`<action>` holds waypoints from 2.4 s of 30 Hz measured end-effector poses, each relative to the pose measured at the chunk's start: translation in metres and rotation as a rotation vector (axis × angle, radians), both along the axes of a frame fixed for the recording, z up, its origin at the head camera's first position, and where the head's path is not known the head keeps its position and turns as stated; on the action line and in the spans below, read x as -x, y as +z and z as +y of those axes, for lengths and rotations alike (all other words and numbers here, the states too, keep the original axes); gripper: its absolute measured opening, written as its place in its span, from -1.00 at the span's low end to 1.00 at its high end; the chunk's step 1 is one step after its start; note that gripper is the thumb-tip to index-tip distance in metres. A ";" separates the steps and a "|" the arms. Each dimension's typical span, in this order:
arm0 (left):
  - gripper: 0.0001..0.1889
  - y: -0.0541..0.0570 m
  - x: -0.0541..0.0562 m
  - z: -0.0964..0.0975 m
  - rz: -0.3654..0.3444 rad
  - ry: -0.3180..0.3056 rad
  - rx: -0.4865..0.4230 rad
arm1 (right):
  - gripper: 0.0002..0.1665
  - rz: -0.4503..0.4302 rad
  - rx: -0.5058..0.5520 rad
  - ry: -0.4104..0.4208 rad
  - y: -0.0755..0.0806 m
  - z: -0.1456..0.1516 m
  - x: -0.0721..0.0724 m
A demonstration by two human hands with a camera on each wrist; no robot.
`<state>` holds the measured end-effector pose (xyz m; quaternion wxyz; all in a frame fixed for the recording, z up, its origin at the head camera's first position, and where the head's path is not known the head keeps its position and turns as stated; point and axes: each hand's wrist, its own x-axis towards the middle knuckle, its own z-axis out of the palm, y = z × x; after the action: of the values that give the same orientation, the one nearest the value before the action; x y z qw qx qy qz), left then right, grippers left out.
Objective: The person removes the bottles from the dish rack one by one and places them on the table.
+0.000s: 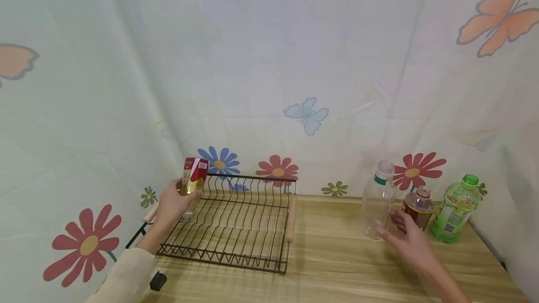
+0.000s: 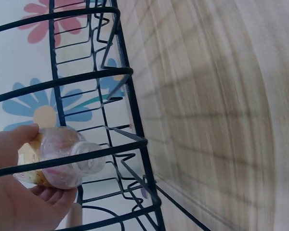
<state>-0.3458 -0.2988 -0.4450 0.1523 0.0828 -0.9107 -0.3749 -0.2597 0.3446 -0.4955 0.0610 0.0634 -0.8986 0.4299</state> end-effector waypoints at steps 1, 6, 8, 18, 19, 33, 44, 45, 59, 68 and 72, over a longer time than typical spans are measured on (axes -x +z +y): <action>-0.10 0.001 0.000 0.001 0.003 -0.010 0.000 | 0.05 0.013 0.000 -0.003 0.003 -0.001 -0.003; -0.03 0.010 -0.005 0.009 0.012 -0.077 -0.014 | -0.07 0.108 -0.023 -0.023 0.017 -0.004 -0.013; -0.03 0.015 -0.008 0.015 0.018 -0.105 -0.008 | -0.13 0.142 -0.028 -0.046 0.024 -0.006 -0.016; -0.15 0.044 -0.026 0.060 0.134 -0.317 0.062 | -0.29 0.334 -0.010 -0.091 0.065 -0.023 -0.033; -0.15 0.046 -0.029 0.065 0.142 -0.332 0.070 | -0.29 0.350 -0.017 -0.093 0.068 -0.027 -0.035; -0.16 0.076 -0.070 0.141 0.200 -0.577 0.176 | -0.20 0.563 -0.027 0.113 0.094 -0.084 -0.029; -0.19 0.065 -0.076 0.182 0.212 -0.639 0.284 | 0.00 0.550 -0.181 0.204 0.100 -0.128 -0.021; -0.19 0.064 -0.076 0.186 0.220 -0.645 0.302 | 0.02 0.544 -0.184 0.213 0.099 -0.132 -0.021; -0.17 0.064 -0.083 0.222 0.263 -0.756 0.562 | 0.23 0.471 -0.296 0.257 0.097 -0.167 -0.022; -0.14 0.064 -0.089 0.232 0.276 -0.788 0.594 | 0.05 0.555 -0.438 0.290 0.096 -0.172 -0.021; -0.16 0.062 -0.088 0.232 0.295 -0.760 0.640 | 0.00 0.561 -0.463 0.293 0.095 -0.175 -0.019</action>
<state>-0.2574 -0.0665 -0.3834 0.1501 -0.3582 -0.9144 -0.1142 -0.2409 0.1699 -0.4008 0.2264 0.3180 -0.9017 0.1859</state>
